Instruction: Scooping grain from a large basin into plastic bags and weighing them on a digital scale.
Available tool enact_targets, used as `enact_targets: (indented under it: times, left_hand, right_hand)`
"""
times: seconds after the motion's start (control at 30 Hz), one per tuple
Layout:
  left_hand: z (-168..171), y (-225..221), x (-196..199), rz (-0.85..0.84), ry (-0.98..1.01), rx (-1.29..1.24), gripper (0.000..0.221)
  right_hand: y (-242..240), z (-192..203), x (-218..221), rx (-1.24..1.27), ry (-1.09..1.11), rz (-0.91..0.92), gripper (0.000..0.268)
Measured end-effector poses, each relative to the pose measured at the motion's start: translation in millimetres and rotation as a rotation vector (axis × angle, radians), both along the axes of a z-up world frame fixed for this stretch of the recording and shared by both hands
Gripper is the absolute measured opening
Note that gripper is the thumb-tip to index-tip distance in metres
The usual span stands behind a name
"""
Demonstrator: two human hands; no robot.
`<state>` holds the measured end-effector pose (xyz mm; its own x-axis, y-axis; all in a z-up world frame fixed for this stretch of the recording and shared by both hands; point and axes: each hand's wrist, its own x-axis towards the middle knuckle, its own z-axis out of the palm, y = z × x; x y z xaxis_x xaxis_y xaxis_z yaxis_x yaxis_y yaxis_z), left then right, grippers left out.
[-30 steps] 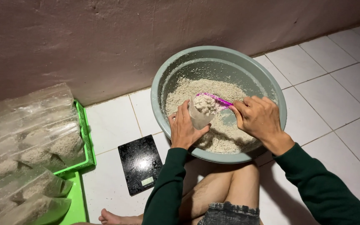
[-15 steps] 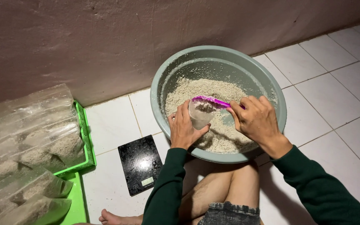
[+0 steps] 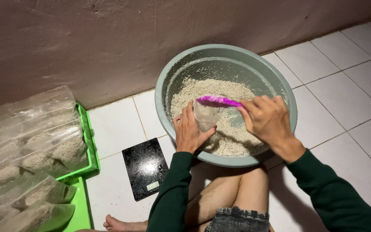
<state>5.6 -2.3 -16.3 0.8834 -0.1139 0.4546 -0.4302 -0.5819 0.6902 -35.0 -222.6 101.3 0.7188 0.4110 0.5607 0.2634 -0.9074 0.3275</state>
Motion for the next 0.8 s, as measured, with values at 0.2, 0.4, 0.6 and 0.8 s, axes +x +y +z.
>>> enact_targets:
  times: [0.2, 0.4, 0.6, 0.8]
  left_hand:
    - [-2.1, -0.4, -0.2, 0.023, 0.014, 0.002, 0.112]
    - [8.7, 0.8, -8.8, 0.009, 0.044, 0.008, 0.110]
    - [5.9, 1.9, -5.5, 0.017, -0.001, -0.007, 0.114]
    - [11.9, 3.8, -5.9, -0.009, 0.019, -0.034, 0.105]
  right_hand:
    - [-39.1, -5.4, 19.9, 0.615, 0.400, -0.130, 0.021]
    - [-150.0, -120.1, 82.3, 0.120, 0.554, -0.572, 0.034]
    - [-151.9, -168.6, 121.8, -0.194, 0.474, -0.693, 0.024]
    - [-123.5, -204.5, 158.1, -0.018, 0.699, -0.815, 0.041]
